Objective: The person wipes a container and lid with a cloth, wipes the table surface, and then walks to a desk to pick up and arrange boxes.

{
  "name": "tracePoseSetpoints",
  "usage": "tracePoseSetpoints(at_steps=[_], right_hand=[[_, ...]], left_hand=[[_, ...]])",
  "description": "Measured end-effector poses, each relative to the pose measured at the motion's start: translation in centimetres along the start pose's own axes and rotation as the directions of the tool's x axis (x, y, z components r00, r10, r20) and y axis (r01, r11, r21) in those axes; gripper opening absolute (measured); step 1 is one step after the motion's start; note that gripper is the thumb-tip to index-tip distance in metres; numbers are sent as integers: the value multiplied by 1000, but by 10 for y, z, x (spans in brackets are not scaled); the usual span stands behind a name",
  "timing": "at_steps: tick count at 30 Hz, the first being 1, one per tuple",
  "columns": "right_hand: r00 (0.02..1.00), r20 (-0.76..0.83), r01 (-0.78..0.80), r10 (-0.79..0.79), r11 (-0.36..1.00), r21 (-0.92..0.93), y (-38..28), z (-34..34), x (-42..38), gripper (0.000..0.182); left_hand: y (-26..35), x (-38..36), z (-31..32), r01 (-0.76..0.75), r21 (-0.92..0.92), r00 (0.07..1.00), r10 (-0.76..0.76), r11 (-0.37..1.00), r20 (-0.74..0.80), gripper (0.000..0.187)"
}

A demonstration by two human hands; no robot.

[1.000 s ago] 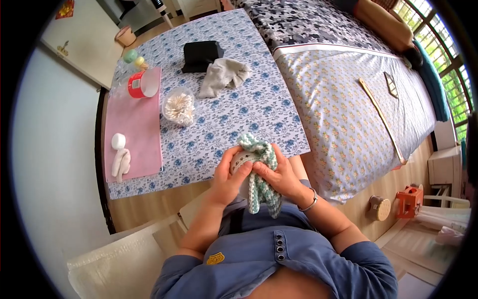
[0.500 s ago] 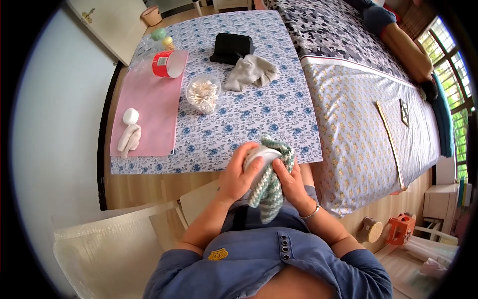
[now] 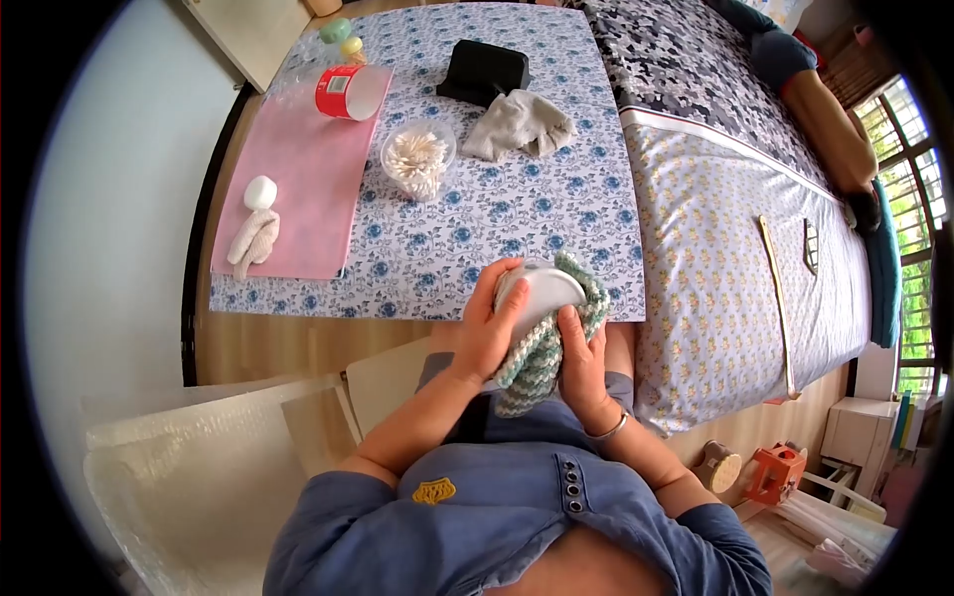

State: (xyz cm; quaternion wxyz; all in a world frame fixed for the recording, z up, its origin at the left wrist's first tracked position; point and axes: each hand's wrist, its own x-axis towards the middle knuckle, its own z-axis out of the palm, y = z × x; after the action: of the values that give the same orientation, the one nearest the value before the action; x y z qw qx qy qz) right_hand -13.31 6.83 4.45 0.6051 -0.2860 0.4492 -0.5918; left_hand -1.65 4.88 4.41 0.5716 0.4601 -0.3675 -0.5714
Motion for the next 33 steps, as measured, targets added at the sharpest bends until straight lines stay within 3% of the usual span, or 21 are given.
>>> tracePoseSetpoints(at_steps=[2, 6, 8, 10, 12, 14, 16, 18, 19, 21, 24, 33], right_hand=[[990, 78, -112, 114, 993, -25, -4, -11, 5, 36], [964, 230, -86, 132, 976, -198, -13, -20, 16, 35], [966, 219, -97, 136, 979, -180, -16, -15, 18, 35], [970, 201, -105, 137, 981, -162, -13, -12, 16, 36], [990, 75, -118, 118, 993, -13, -5, -8, 9, 39], [998, 27, -56, 54, 996, 71, 0, 1, 2, 44], [996, 7, -94, 93, 992, 90, 4, -1, 2, 41], [987, 72, -148, 146, 989, 13, 3, -10, 7, 38], [982, 83, -172, 169, 984, 34, 1, -12, 9, 35], [976, 141, -165, 166, 986, -20, -4, -17, 14, 32], [968, 165, -176, 187, 981, -76, -11, -17, 14, 32], [963, 132, -230, 234, 972, -43, 3, -26, 12, 32]], left_hand=[[4, 10, -13, 153, -17, 964, -146, 988, 221, 34], [15, 15, -13, 115, 67, 947, -130, 991, 293, 38], [10, 15, -13, 129, 123, 945, -160, 984, 285, 37], [-5, 12, -11, 32, 51, 989, -39, 998, 145, 34], [-1, 4, 2, -3, 7, 996, 2, 1000, 87, 31], [-2, 1, 9, 2, -192, 997, -16, 981, -73, 29], [-5, 2, 4, 1, -182, 997, -14, 983, -72, 27], [-4, 7, -6, 102, 6, 995, -102, 995, 23, 27], [-2, 10, -9, 102, 8, 995, -102, 995, 21, 27], [5, 14, -13, 97, 180, 972, -132, 979, 196, 32], [6, 18, -17, 113, 120, 953, -142, 986, 268, 34], [1, 14, -18, 90, 100, 952, -115, 991, 283, 35]])
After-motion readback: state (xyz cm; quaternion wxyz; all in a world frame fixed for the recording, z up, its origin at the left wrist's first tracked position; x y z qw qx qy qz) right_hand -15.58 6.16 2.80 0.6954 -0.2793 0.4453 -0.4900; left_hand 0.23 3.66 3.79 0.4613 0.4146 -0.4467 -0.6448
